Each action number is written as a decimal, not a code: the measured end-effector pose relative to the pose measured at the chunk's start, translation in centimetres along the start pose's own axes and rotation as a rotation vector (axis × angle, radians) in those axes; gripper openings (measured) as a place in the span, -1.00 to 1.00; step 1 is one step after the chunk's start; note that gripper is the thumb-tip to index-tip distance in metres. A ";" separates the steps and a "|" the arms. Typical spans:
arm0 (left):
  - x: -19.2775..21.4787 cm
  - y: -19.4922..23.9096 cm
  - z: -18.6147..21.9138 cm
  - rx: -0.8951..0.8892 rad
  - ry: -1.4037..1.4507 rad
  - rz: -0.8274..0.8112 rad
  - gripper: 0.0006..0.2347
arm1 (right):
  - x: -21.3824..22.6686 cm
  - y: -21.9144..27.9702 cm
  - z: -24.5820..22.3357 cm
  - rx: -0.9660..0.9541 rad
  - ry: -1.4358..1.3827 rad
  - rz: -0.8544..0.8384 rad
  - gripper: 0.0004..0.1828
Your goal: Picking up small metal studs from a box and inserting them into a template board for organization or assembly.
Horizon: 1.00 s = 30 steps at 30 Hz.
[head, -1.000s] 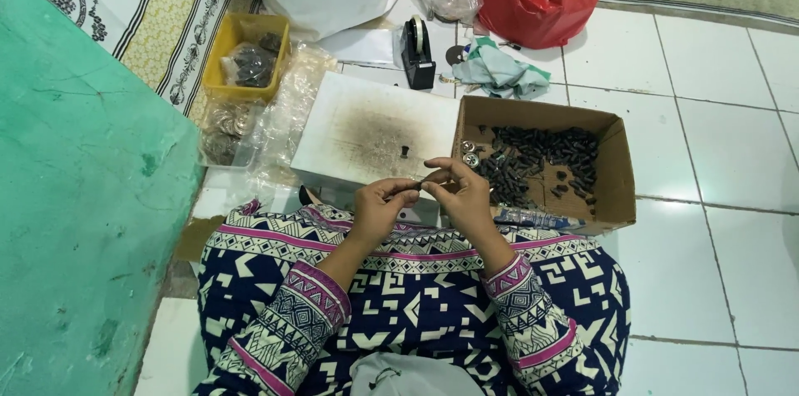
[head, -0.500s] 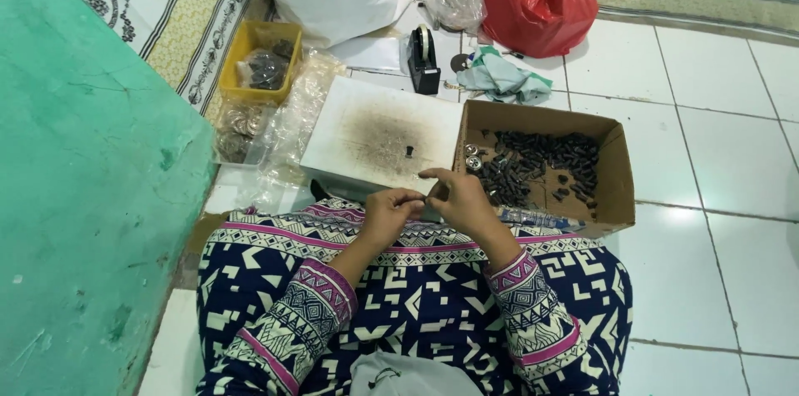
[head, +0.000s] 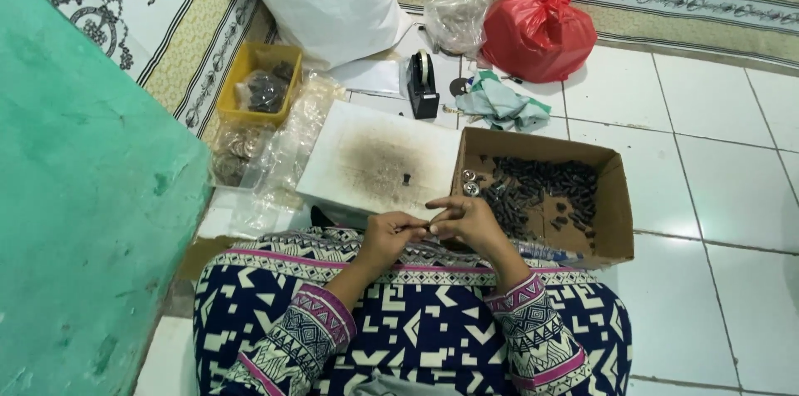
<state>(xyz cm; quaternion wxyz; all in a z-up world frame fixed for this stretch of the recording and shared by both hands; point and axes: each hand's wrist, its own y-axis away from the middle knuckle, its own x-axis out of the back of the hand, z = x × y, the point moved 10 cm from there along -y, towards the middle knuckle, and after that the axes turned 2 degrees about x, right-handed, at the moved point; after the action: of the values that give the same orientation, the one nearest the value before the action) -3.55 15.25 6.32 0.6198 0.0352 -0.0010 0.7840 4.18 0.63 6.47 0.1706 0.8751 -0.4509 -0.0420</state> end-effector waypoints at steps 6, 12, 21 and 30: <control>0.8 -1.6 -0.8 -0.053 0.026 -0.024 -0.88 | -0.3 -2.9 1.7 -0.032 -0.059 -0.044 -0.41; 2.4 -2.8 -2.0 -0.009 0.048 -0.002 -0.88 | -1.7 -5.4 1.9 -0.025 -0.021 -0.052 -0.45; 3.2 -6.3 -1.9 -0.008 0.013 0.060 -0.86 | -0.8 -7.7 -0.6 0.079 0.102 0.075 -0.48; 3.9 -9.2 1.7 -0.254 -0.078 0.221 -0.86 | 0.7 -8.2 -2.6 0.395 -0.026 0.350 -0.52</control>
<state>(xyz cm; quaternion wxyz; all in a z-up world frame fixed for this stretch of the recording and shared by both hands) 4.54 21.14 7.82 0.5289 -0.0134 -0.1277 0.8389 11.52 5.17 6.25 -0.0047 0.7995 -0.5971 0.0657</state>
